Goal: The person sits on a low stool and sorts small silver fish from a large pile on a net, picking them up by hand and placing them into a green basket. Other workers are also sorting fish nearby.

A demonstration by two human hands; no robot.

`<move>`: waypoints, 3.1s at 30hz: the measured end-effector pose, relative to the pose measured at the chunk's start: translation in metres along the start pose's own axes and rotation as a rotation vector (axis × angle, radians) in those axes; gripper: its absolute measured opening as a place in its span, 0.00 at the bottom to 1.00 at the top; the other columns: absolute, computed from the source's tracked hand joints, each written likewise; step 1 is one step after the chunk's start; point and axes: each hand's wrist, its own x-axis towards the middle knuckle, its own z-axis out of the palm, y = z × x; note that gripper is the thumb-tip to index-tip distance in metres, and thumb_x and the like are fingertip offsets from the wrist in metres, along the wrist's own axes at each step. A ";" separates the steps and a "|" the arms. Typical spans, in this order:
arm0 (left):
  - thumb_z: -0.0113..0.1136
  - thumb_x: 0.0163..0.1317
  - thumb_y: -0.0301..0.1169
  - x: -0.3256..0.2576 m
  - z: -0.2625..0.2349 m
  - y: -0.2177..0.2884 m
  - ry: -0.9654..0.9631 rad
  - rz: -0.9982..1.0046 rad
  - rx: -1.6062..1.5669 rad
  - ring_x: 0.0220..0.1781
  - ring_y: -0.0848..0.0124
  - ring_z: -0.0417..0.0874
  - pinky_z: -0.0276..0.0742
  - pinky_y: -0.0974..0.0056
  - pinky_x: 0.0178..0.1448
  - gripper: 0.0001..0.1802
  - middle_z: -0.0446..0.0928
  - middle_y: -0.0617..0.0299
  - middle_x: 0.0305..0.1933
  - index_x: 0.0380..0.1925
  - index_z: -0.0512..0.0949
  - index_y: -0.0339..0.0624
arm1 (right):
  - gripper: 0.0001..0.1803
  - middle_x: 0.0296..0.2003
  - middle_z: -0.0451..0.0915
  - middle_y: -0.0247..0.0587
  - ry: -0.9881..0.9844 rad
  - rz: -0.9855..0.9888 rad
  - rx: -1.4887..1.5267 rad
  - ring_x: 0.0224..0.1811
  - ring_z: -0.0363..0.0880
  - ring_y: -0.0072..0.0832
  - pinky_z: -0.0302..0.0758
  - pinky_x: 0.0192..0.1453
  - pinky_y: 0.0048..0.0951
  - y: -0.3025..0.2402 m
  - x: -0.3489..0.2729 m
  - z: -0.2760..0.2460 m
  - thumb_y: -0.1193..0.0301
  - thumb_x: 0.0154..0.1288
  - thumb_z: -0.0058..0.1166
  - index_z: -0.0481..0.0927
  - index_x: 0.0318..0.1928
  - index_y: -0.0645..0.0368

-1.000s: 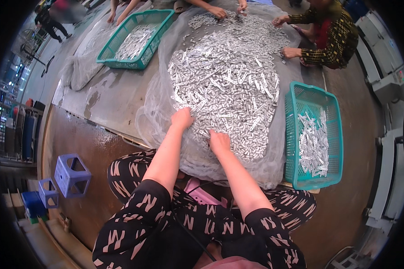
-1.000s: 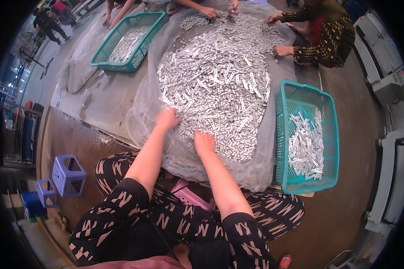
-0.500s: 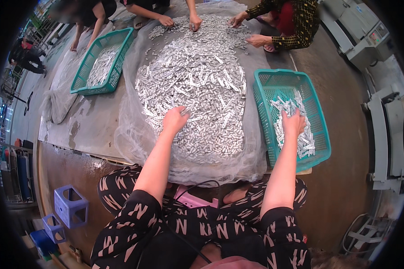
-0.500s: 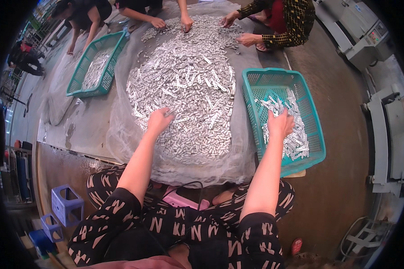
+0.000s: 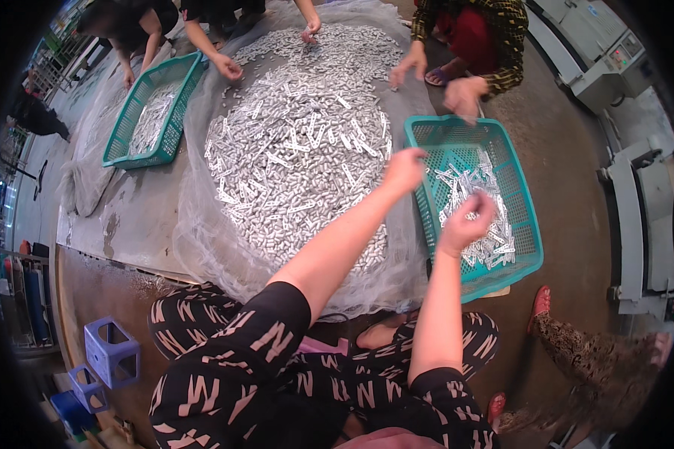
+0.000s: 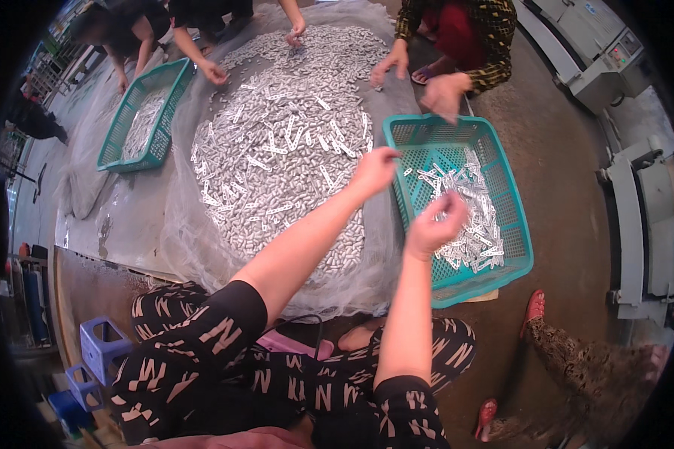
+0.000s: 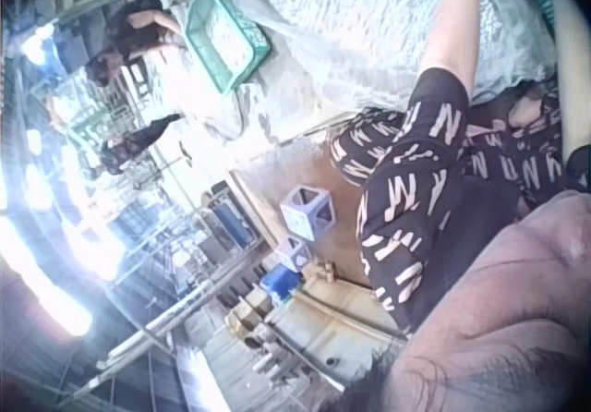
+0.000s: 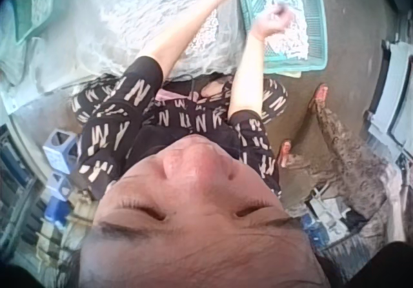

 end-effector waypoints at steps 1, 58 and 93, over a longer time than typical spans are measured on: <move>0.53 0.52 0.30 0.000 -0.010 -0.016 -0.041 -0.087 0.198 0.47 0.56 0.77 0.72 0.56 0.52 0.20 0.77 0.57 0.45 0.48 0.75 0.46 | 0.07 0.32 0.75 0.46 -0.171 0.074 0.071 0.35 0.74 0.40 0.71 0.42 0.36 0.001 -0.014 0.006 0.77 0.56 0.47 0.73 0.37 0.64; 0.62 0.46 0.37 -0.166 -0.231 -0.155 -0.298 -0.533 -0.045 0.36 0.57 0.79 0.74 0.60 0.42 0.20 0.79 0.51 0.32 0.38 0.75 0.38 | 0.20 0.34 0.77 0.50 -1.533 -0.014 -0.156 0.40 0.76 0.44 0.72 0.45 0.39 -0.050 -0.170 0.061 0.63 0.44 0.64 0.75 0.39 0.56; 0.66 0.43 0.41 -0.176 -0.210 -0.135 -0.313 -0.261 0.611 0.42 0.54 0.78 0.73 0.55 0.45 0.24 0.78 0.49 0.36 0.39 0.74 0.41 | 0.15 0.35 0.79 0.45 -1.676 -0.133 -0.276 0.40 0.77 0.45 0.71 0.41 0.43 -0.034 -0.141 0.058 0.64 0.52 0.56 0.73 0.42 0.49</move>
